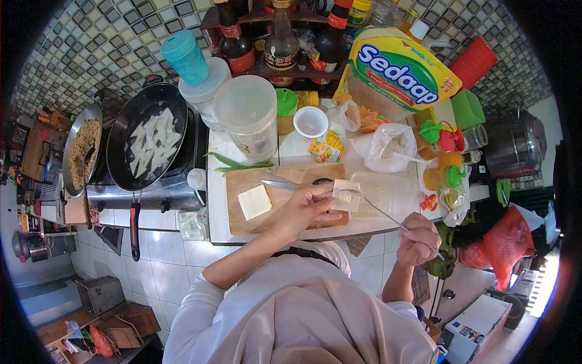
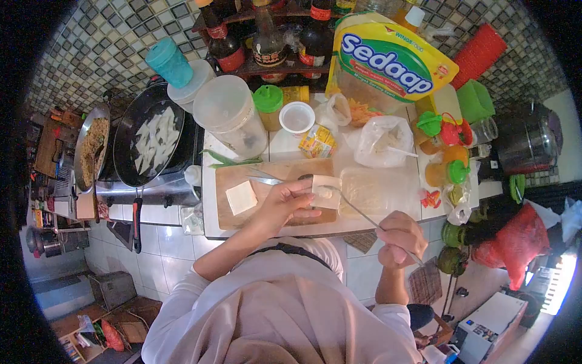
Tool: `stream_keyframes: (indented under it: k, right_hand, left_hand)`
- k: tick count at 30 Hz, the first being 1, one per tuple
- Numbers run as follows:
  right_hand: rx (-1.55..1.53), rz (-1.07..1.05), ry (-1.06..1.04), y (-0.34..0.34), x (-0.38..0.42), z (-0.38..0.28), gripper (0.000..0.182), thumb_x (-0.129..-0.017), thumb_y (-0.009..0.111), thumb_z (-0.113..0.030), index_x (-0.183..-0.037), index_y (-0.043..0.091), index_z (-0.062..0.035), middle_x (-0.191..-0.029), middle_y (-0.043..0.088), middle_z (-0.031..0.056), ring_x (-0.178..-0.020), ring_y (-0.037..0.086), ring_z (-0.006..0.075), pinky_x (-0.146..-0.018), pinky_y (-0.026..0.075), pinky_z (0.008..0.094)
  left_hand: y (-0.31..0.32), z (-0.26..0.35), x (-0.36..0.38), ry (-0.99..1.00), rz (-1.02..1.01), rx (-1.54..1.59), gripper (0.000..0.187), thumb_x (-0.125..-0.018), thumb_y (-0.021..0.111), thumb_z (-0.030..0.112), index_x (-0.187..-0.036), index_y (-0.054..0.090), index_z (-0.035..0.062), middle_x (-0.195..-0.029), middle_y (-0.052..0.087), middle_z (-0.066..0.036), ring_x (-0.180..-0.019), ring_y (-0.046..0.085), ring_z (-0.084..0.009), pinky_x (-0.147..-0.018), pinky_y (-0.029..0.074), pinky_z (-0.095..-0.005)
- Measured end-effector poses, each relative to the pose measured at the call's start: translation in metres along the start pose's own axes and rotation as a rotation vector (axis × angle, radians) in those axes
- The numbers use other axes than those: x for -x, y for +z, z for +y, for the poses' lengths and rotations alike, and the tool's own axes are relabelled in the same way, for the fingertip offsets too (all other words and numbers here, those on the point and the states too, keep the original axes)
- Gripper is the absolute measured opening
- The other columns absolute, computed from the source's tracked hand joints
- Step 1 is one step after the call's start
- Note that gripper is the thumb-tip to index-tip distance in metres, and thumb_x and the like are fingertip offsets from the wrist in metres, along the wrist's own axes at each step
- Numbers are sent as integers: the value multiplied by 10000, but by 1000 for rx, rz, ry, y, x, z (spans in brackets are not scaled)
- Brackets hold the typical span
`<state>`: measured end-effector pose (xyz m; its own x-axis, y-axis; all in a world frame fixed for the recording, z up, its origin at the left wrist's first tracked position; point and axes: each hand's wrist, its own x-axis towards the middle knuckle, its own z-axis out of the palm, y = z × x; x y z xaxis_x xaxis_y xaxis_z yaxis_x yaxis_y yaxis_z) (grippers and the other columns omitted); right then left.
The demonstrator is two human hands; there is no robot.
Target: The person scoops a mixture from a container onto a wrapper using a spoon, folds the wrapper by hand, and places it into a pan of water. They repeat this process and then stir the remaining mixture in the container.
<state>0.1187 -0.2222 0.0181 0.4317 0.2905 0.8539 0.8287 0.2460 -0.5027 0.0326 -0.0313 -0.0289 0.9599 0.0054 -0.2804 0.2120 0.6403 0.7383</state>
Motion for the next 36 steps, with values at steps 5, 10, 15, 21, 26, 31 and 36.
stream_keyframes:
  k: [5, 10, 15, 21, 26, 31, 36]
  right_hand:
    - [-95, 141, 27, -2, 2, 0, 353, -895, 400, -321, -752, 468, -6, -581, 455, 100, -425, 385, 137, -414, 332, 245]
    - [-84, 149, 115, -1, -1, 1, 410, -888, 404, -367, -702, 473, -7, -539, 497, 104, -408, 416, 147, -390, 331, 259]
    - [-112, 96, 114, -6, 2, 2, 335, -896, 398, -305, -732, 439, -17, -571, 440, 93, -458, 390, 150, -440, 315, 257]
    - [4, 167, 82, -3, 1, 3, 376, -900, 387, -310, -688, 483, -15, -539, 509, 104, -417, 410, 152, -431, 311, 271]
    - [-9, 151, 157, -9, 2, -1, 332, -901, 370, -324, -746, 448, -41, -570, 443, 78, -487, 393, 151, -548, 309, 283]
    - [-17, 231, 127, -13, 4, -1, 331, -900, 373, -330, -748, 450, -47, -565, 442, 71, -499, 389, 150, -550, 303, 286]
    - [34, 122, 142, -11, 4, -1, 330, -902, 366, -337, -751, 443, -54, -566, 447, 72, -513, 381, 152, -554, 299, 292]
  left_hand:
    - [1, 5, 4, -55, 6, 63, 348, -836, 437, -14, -1183, 420, -43, -1108, 501, -99, -968, 534, -162, -822, 500, -304]
    - [2, 11, 5, -130, 5, 129, 374, -815, 450, -29, -1187, 417, -39, -1113, 500, -96, -971, 537, -168, -827, 497, -303]
    - [1, 11, 5, -157, 8, 169, 396, -808, 456, -34, -1200, 400, -39, -1110, 503, -95, -978, 535, -170, -828, 495, -305]
    - [3, 12, 8, -161, 30, 148, 393, -804, 461, -30, -1193, 410, -41, -1102, 507, -86, -980, 531, -162, -831, 491, -309]
    - [-1, 8, 7, -139, 34, 131, 380, -807, 457, -25, -1185, 423, -39, -1089, 508, -74, -962, 533, -147, -828, 492, -312]
    - [0, 8, 7, -126, 40, 124, 382, -809, 457, -21, -1188, 421, -38, -1017, 518, -48, -925, 538, -134, -828, 493, -314]
    - [-4, 3, 4, -107, 10, 141, 383, -812, 454, -21, -1194, 417, -37, -1041, 514, -55, -909, 531, -124, -830, 492, -308]
